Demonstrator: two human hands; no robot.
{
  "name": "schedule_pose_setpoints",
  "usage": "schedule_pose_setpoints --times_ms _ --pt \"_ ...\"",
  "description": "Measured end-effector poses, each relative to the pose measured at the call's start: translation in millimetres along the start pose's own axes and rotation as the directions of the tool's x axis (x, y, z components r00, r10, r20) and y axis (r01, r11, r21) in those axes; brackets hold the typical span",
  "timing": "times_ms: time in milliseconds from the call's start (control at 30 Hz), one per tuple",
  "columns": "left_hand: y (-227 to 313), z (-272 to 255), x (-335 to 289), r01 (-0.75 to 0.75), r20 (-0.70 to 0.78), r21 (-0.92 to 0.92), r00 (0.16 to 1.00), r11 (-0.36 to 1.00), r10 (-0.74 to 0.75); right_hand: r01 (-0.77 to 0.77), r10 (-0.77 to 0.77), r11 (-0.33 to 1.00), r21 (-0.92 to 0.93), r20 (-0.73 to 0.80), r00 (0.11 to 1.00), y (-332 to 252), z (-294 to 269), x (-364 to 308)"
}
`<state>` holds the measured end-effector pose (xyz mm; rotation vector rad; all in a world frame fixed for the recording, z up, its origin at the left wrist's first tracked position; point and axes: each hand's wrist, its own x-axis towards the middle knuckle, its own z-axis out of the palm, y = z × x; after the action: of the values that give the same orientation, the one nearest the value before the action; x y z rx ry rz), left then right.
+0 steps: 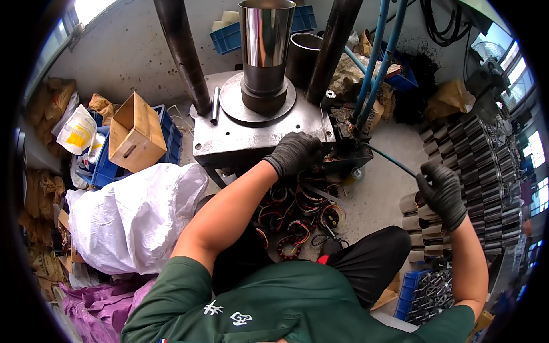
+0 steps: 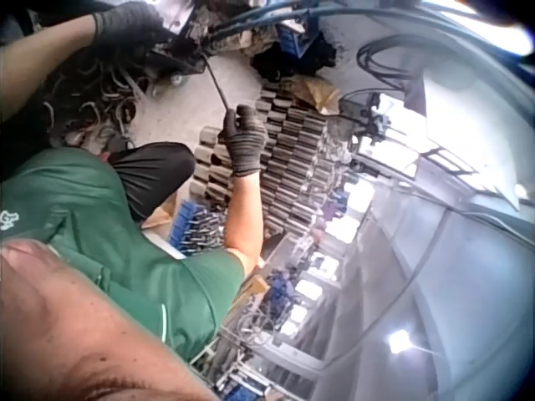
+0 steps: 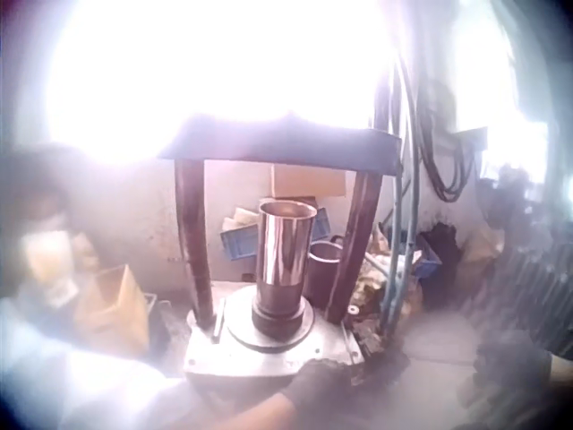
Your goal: The person picks up a metal cylinder and places it onto a mechanical press before inserting a wire-wound stator into a sleeve, using a small pick to arrange the internal wires.
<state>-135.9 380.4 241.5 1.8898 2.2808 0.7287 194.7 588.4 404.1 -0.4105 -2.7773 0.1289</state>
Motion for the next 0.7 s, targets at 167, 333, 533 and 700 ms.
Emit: schedule_pose_setpoints --times_ms 167,333,533,700 --pt "-9.0 20.6 15.3 0.080 -0.168 0.069 0.983 0.994 -0.067 0.140 -0.055 0.922 -0.360 0.237 0.970 -51.5 -12.6 26.3" --pt "-1.9 41.0 28.0 0.141 -0.095 0.144 0.987 0.979 -0.128 0.430 -0.443 0.871 -0.235 0.000 0.897 -130.9 -7.8 132.9" --pt "5.3 41.7 36.8 0.118 -0.111 0.080 0.988 0.990 -0.109 0.643 -0.621 0.758 -0.109 -0.423 0.660 -187.9 34.4 300.7" --pt "-2.1 24.8 35.8 0.200 -0.154 -0.193 0.961 0.960 -0.231 0.518 -0.584 0.811 -0.271 -0.346 0.734 -237.0 65.0 397.8"
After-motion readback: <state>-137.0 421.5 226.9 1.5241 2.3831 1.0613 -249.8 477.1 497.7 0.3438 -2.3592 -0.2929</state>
